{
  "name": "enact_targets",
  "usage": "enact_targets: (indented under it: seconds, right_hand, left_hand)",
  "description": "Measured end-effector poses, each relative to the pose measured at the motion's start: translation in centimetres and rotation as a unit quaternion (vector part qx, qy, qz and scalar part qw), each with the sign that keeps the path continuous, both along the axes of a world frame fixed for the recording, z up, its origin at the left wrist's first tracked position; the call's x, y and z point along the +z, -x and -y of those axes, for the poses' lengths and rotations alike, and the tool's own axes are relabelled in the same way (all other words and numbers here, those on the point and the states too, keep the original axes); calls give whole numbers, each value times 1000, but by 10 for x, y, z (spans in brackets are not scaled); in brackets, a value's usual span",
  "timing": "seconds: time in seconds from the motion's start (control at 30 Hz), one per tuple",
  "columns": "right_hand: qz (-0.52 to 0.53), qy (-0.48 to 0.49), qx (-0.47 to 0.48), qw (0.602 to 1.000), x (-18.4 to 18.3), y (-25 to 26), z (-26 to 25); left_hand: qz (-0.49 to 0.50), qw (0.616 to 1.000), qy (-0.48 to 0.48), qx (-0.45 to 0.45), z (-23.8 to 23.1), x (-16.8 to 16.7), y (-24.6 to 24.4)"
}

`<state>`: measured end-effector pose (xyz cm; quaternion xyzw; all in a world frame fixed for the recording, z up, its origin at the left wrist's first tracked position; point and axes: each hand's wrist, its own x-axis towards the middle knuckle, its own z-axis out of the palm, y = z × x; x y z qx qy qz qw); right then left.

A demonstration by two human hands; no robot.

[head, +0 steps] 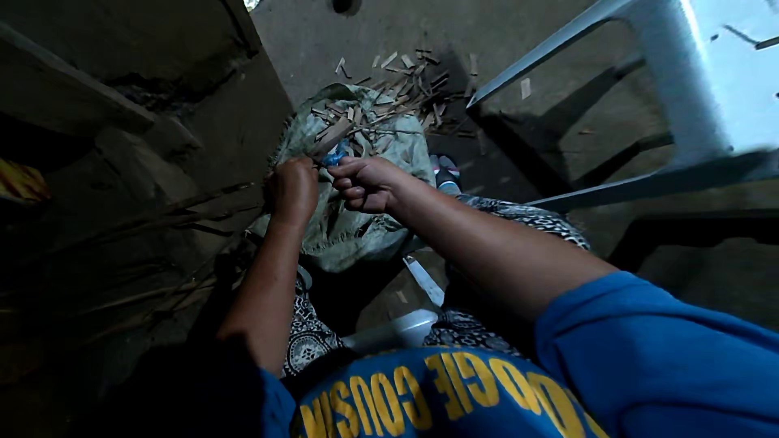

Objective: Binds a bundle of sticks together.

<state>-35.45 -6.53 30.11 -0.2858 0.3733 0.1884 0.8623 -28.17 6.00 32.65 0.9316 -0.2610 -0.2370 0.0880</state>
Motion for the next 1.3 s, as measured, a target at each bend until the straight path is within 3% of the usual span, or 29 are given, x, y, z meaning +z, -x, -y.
enact_targets:
  seconds: [0.33,0.47,0.67,1.07,1.3]
  right_hand:
    - [-1,216,55,975,-1,-3,-12]
    - [-10,268,27,963,-9,-4,-2]
    - [-7,176,-45,983,-9,-3,6]
    - [-49,228,-149,961,-9,-8,16]
    - [53,55,15,997,12,4,-17]
  left_hand:
    - [51,997,-38,-35,-1,-4,14]
    - [37,998,-38,-28,-2,8,19]
    - [7,999,-38,-16,-12,13,12]
    - [10,999,-40,2,-21,24,11]
    - [51,997,-53,-1,-18,15,12]
